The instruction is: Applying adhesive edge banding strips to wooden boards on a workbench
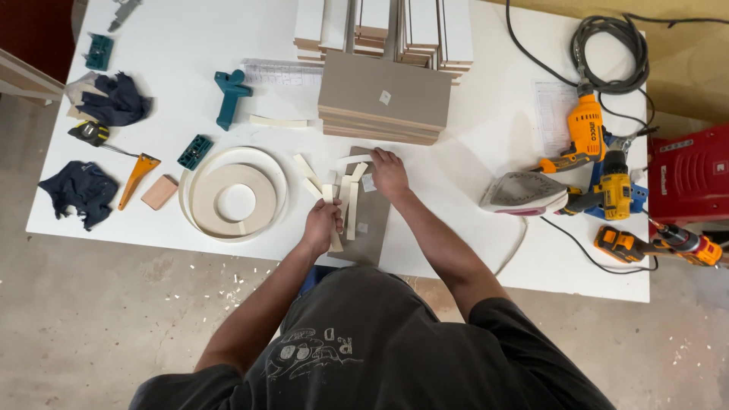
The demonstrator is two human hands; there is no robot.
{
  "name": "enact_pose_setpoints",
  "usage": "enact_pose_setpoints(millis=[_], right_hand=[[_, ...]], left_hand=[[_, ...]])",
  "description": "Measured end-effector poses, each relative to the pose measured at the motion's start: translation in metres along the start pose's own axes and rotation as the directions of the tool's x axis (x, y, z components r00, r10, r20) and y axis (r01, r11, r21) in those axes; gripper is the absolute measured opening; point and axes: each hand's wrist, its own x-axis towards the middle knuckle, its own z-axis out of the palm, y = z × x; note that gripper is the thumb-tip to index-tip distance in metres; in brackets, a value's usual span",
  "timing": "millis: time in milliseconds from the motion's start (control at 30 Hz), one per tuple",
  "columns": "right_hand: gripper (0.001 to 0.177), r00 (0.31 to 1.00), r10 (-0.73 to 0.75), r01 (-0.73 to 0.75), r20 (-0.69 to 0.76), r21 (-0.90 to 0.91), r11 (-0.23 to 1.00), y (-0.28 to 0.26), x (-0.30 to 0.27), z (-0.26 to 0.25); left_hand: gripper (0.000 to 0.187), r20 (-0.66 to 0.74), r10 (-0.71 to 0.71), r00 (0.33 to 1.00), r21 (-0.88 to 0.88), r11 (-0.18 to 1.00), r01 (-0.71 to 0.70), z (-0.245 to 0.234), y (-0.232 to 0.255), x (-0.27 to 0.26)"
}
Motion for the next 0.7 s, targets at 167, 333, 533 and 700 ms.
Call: enact_pose_setpoints(millis=[167, 333, 533, 700], right_hand=[[0.038, 0.954, -0.169, 0.130, -0.248, -0.168, 0.977, 0.055, 0.036, 0.071], [0.018, 0.948, 0.022, 0.033, -0.316, 0.166, 0.986, -0.015, 0.006, -0.029], [0.032, 0.854, 0.162, -0.514, 0.494, 0.850, 0.118, -0.144, -0.063, -0.088], [0.030, 0.861, 0.139, -0.494, 0.489, 0.870, 0.001, -0.182, -0.068, -0.085]], left_hand=[[0.025, -0.075, 0.046, 0.996, -0.014, 0.999, -0.048, -0.017, 0.011, -0.008], [0.027, -0.168, 0.099, 0.981, -0.056, 0.992, -0.110, -0.030, 0.015, -0.009], [0.025, -0.145, 0.234, 0.961, -0.076, 0.966, -0.247, -0.033, 0.018, 0.010], [0.028, -0.225, 0.230, 0.947, -0.019, 0.971, -0.240, -0.037, 0.032, -0.005]])
